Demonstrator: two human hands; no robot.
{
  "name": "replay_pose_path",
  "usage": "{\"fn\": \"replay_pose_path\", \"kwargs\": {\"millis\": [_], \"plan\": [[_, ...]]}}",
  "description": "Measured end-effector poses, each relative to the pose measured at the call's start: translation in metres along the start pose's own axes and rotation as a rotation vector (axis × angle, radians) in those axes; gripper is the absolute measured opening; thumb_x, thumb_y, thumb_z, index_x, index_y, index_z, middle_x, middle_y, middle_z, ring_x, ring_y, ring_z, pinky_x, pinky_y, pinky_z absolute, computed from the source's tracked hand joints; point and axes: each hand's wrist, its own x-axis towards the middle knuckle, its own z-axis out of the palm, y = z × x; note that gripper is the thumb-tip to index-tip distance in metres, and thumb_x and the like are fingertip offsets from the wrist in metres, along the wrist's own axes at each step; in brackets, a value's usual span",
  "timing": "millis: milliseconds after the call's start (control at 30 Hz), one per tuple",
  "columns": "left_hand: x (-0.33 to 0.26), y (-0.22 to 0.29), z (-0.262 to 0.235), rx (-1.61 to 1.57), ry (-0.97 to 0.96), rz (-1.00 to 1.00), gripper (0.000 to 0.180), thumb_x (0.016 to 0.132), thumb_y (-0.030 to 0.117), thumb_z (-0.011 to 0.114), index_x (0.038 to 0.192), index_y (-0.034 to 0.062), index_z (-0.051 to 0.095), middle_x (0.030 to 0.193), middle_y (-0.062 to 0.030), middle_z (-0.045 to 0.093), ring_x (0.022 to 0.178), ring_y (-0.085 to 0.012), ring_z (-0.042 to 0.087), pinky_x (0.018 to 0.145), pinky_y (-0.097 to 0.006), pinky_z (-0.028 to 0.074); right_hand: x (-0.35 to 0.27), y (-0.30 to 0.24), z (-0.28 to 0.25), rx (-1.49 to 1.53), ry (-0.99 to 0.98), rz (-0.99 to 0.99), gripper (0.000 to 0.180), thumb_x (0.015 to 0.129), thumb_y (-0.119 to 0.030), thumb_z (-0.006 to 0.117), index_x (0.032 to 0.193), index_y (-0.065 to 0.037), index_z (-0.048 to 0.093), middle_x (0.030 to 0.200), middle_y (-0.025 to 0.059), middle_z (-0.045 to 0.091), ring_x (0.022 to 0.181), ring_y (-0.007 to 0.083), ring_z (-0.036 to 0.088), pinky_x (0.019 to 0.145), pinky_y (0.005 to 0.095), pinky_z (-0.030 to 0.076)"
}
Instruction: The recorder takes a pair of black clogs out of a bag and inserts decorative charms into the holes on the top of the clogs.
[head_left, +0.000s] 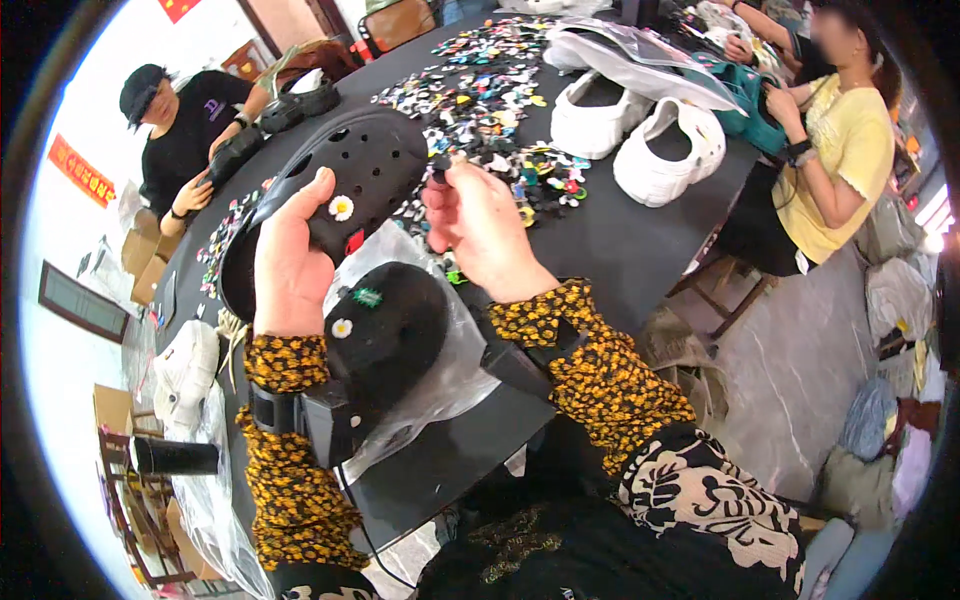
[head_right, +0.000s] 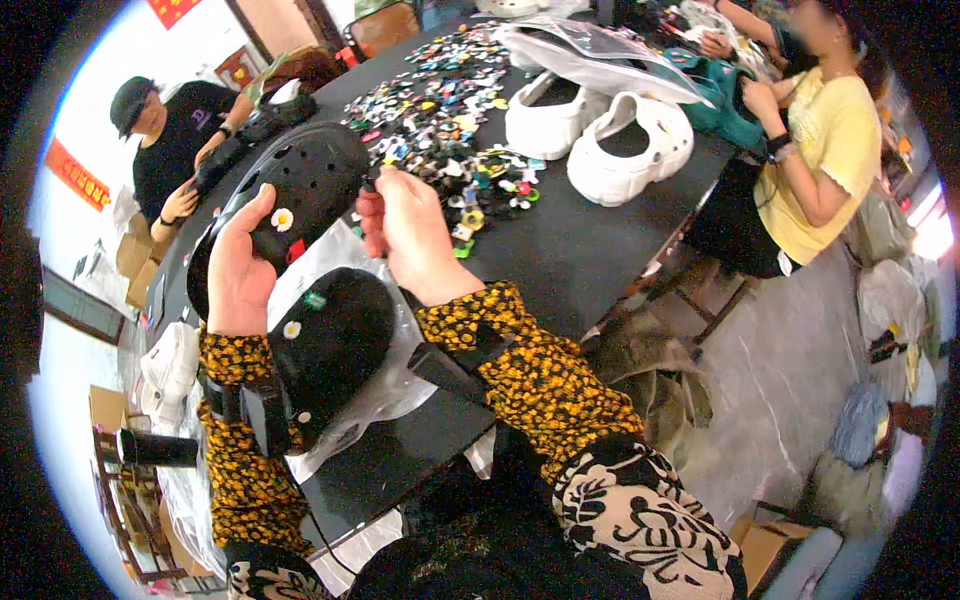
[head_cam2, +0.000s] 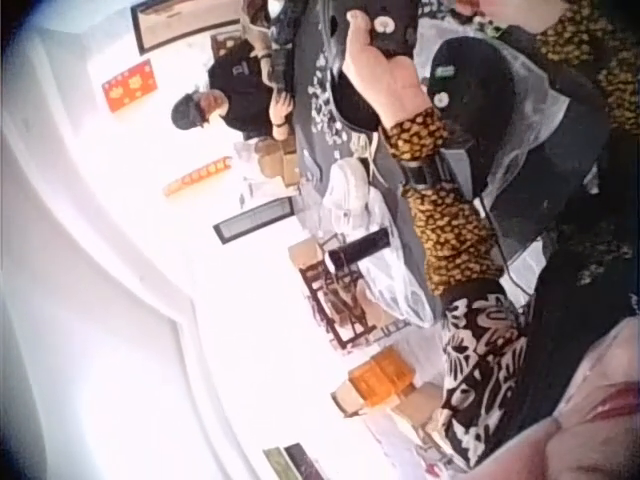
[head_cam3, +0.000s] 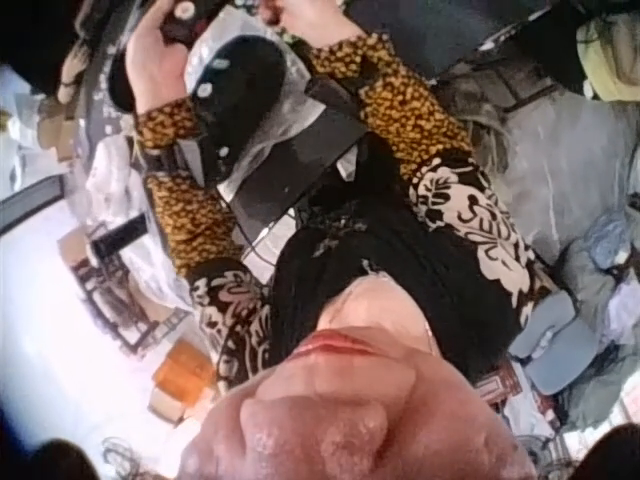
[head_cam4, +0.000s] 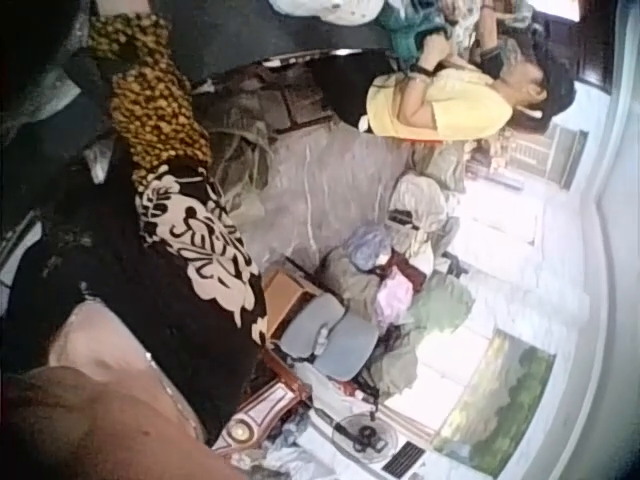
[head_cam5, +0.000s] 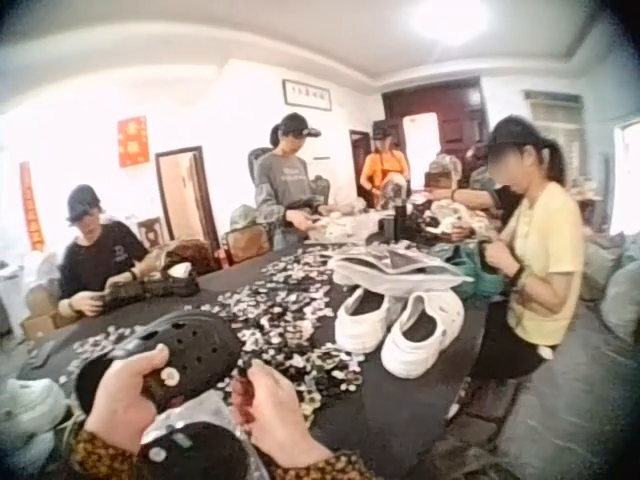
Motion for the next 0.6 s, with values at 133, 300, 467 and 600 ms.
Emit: {"fn": "replay_pose_path", "kwargs": {"millis": [133,300,467,600], "plan": [[-0.011,0.021,-0.024,0.006,-0.004,-0.096,0.028,0.081,0.004,0.063,0.108,-0.0008,0.055,0.102,-0.0129,0.062,0.092,-0.0244,0.062,0.084,-0.037,0.052,0.007,0.004,-0.008,-0.356,0.032,-0.123,0.026,0.093,-0.026,0.045,0.087,-0.003,0.055,0.068,0.0043,0.057,0.051,0.0097,0.051,0.038,0.0228,0.039],[-0.024,0.029,-0.061,-0.108,-0.017,-0.149,0.024,0.084,0.008,0.061,0.105,-0.0020,0.058,0.103,-0.0129,0.063,0.091,-0.0234,0.062,0.085,-0.036,0.051,0.019,0.012,-0.021,-0.805,0.020,-0.211,0.024,0.090,-0.023,0.050,0.084,-0.001,0.057,0.065,0.0057,0.060,0.049,0.0083,0.053,0.038,0.0229,0.041],[-0.034,0.029,-0.086,-0.123,0.024,-0.159,0.024,0.085,0.009,0.060,0.106,-0.0024,0.058,0.103,-0.0130,0.063,0.092,-0.0231,0.062,0.085,-0.037,0.051,0.028,0.025,-0.031,-0.902,0.017,-0.237,0.017,0.087,-0.018,0.054,0.088,-0.001,0.059,0.068,0.0057,0.060,0.055,0.0090,0.055,0.042,0.0239,0.044],[-0.034,0.027,-0.110,-0.220,0.033,-0.175,0.024,0.086,0.010,0.059,0.106,-0.0031,0.056,0.103,-0.0142,0.062,0.092,-0.0249,0.062,0.085,-0.038,0.051,0.033,0.030,-0.034,-0.961,0.001,-0.240,0.012,0.085,-0.012,0.057,0.091,-0.001,0.060,0.070,0.0036,0.060,0.059,0.0086,0.054,0.049,0.0242,0.045]]}}
